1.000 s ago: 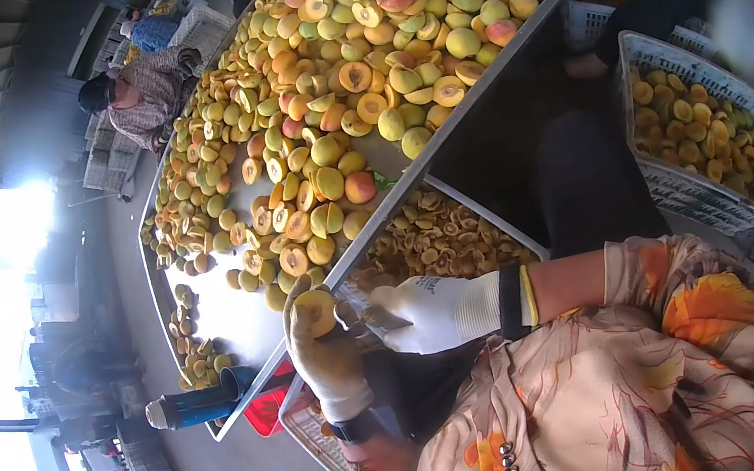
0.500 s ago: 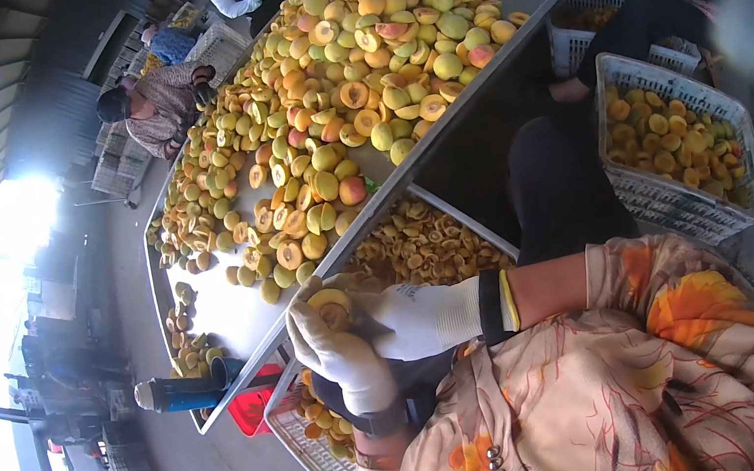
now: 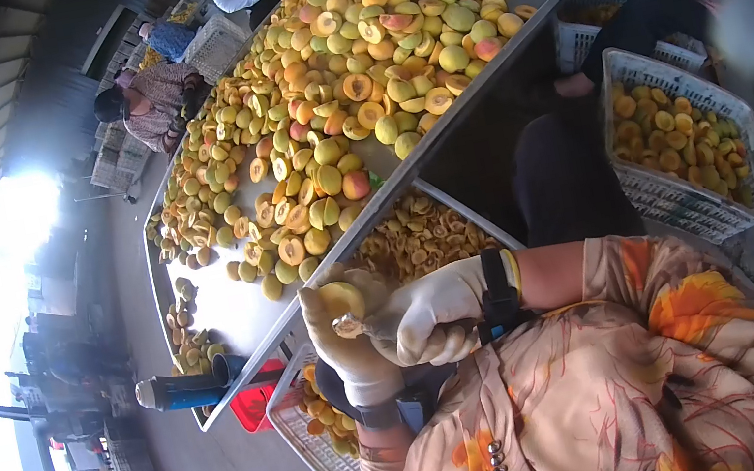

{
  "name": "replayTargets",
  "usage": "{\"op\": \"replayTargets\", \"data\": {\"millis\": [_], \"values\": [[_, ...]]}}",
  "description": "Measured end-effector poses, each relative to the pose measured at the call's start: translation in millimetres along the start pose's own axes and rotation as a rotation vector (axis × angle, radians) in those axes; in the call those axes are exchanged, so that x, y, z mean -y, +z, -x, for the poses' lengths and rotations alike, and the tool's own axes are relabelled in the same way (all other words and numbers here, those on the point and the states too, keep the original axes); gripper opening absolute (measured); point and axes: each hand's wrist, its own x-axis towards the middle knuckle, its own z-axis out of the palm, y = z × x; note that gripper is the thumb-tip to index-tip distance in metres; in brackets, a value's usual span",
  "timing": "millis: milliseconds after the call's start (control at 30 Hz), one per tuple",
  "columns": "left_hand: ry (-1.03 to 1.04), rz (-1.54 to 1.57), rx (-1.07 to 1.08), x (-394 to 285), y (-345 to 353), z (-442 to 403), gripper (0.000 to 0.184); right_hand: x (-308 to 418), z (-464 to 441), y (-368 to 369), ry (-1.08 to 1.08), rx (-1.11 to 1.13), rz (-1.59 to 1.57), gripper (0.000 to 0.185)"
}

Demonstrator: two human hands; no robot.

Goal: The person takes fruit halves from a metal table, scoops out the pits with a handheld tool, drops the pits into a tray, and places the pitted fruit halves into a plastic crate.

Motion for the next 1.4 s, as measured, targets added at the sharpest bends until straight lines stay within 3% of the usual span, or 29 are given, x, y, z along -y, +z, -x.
{"op": "replayTargets", "data": {"millis": [33, 100, 133, 200, 233, 267, 367, 500, 567, 633, 767, 933, 1033, 1067, 1233, 1300, 1333, 1367, 1400], "values": [[0.002, 0.086, -0.048, -8.7, -4.4, 0.7, 0.047, 3.3, 1.4, -4.1, 0.027, -0.055, 0.096, 0.019], [0.443, -0.949, -0.202, -13.0, -60.0, -5.7, 0.039, 8.2, 4.5, -17.2, 0.076, -0.158, 0.286, 0.024], [0.329, -0.766, -0.267, -29.8, -79.2, 0.1, 0.035, -2.1, -4.2, -40.9, 0.080, -0.318, 0.711, 0.031], [0.141, -0.930, -0.370, -61.7, -126.2, 1.3, 0.032, -12.7, -1.9, -64.5, 0.127, -0.535, 1.139, 0.038], [0.055, -1.276, -0.415, -67.4, -158.1, -5.5, 0.034, -22.2, -0.6, -77.0, 0.129, -0.601, 1.263, 0.040], [0.090, -1.563, -0.523, -67.7, -183.0, -12.1, 0.039, -26.5, -1.0, -81.0, 0.144, -0.626, 1.211, 0.043], [0.150, -1.505, -0.476, -74.7, -186.6, -59.2, 0.038, -23.3, -5.6, -88.9, 0.203, -0.627, 1.165, 0.043], [0.201, -1.640, -0.258, -47.5, -183.7, -168.0, 0.050, -32.7, -8.1, -106.5, 0.174, -0.622, 1.185, 0.035], [0.247, -1.700, -0.131, -22.7, -215.3, -220.7, 0.056, -25.2, -7.4, -108.1, 0.265, -0.593, 1.162, 0.034], [0.040, -1.938, -0.083, -19.2, -169.9, -231.0, 0.057, -21.1, -6.1, -108.9, 0.261, -0.609, 1.156, 0.034], [0.089, -1.819, -0.139, -8.3, -182.2, -248.3, 0.050, -19.9, -5.7, -111.7, 0.252, -0.624, 1.138, 0.034], [0.234, -1.606, -0.228, -4.3, -182.1, -228.5, 0.044, -28.5, -9.0, -114.0, 0.093, -0.735, 1.127, 0.033], [0.290, -1.206, -0.206, -9.2, -165.7, -195.5, 0.040, -22.3, -5.7, -105.8, -0.070, -0.837, 1.111, 0.032], [0.269, -0.779, -0.131, -6.4, -147.8, -177.1, 0.039, -21.3, -6.1, -103.3, -0.145, -0.860, 1.104, 0.031], [0.004, -0.092, -0.115, -3.4, -93.9, -92.5, 0.042, -11.3, -17.3, -64.8, -0.357, -0.848, 1.123, 0.028], [0.057, 0.000, -0.056, 15.0, -92.1, -72.3, 0.041, -8.9, -24.1, -53.2, -0.489, -0.887, 1.104, 0.032], [0.043, -0.086, -0.052, 13.5, -78.3, -56.1, 0.035, -10.0, -29.6, -50.5, -0.597, -0.931, 1.117, 0.033], [0.027, 0.015, 0.002, 17.4, -74.1, -46.6, 0.027, -9.6, -33.2, -47.7, -0.706, -0.974, 1.131, 0.035], [0.093, -0.179, -0.008, 19.8, -66.1, -37.9, 0.025, -3.0, -34.2, -41.9, -0.800, -0.976, 1.154, 0.037]]}}
